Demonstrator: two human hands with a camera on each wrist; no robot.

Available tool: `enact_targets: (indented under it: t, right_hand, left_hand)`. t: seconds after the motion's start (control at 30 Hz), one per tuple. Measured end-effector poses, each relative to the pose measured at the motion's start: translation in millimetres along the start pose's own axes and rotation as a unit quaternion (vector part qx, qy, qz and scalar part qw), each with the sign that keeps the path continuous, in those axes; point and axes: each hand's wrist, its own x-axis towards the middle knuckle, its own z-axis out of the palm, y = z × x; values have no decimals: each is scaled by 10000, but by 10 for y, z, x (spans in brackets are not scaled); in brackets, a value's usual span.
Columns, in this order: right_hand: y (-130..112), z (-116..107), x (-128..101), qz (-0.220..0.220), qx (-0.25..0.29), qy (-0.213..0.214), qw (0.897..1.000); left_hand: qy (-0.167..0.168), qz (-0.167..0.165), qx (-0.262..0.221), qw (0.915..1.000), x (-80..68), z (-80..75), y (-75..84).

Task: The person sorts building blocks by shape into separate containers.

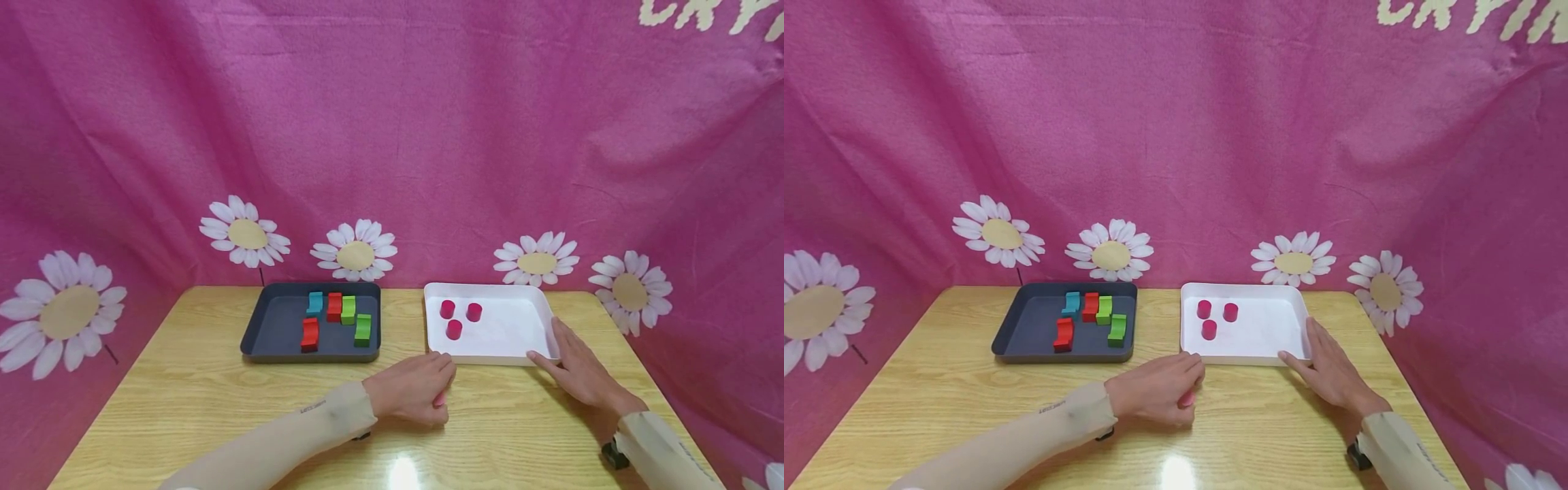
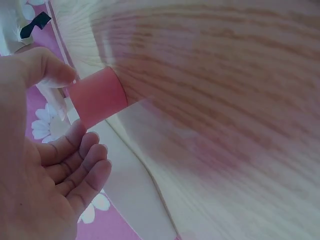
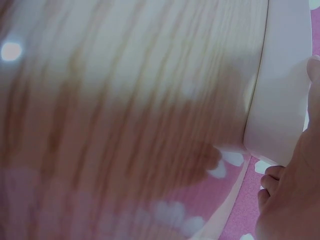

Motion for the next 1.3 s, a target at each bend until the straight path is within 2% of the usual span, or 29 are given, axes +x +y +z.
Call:
enact_targets:
  t: [0.43,0.77,1.0,1.13,1.3]
  right_hand:
    - [17,15,6,-7,22,16,10000]
    - [25,28,-21,-29,80,40,10000]
    - [31,22,-14,-35,82,38,10000]
    - [31,19,-4,-57,77,43,9999]
    - [31,19,6,-60,57,57,9999]
  left_hand:
    - [-81,3,-139,9999,-105,-10,26]
    - [-383,-255,-367,9983,-202,28,-11]
    - [-252,-227,-292,9990,-333,45,-24]
    - [-299,-371,-429,9979,-433,4,-29]
    - [-293,-556,-573,9964,-514,-124,-39]
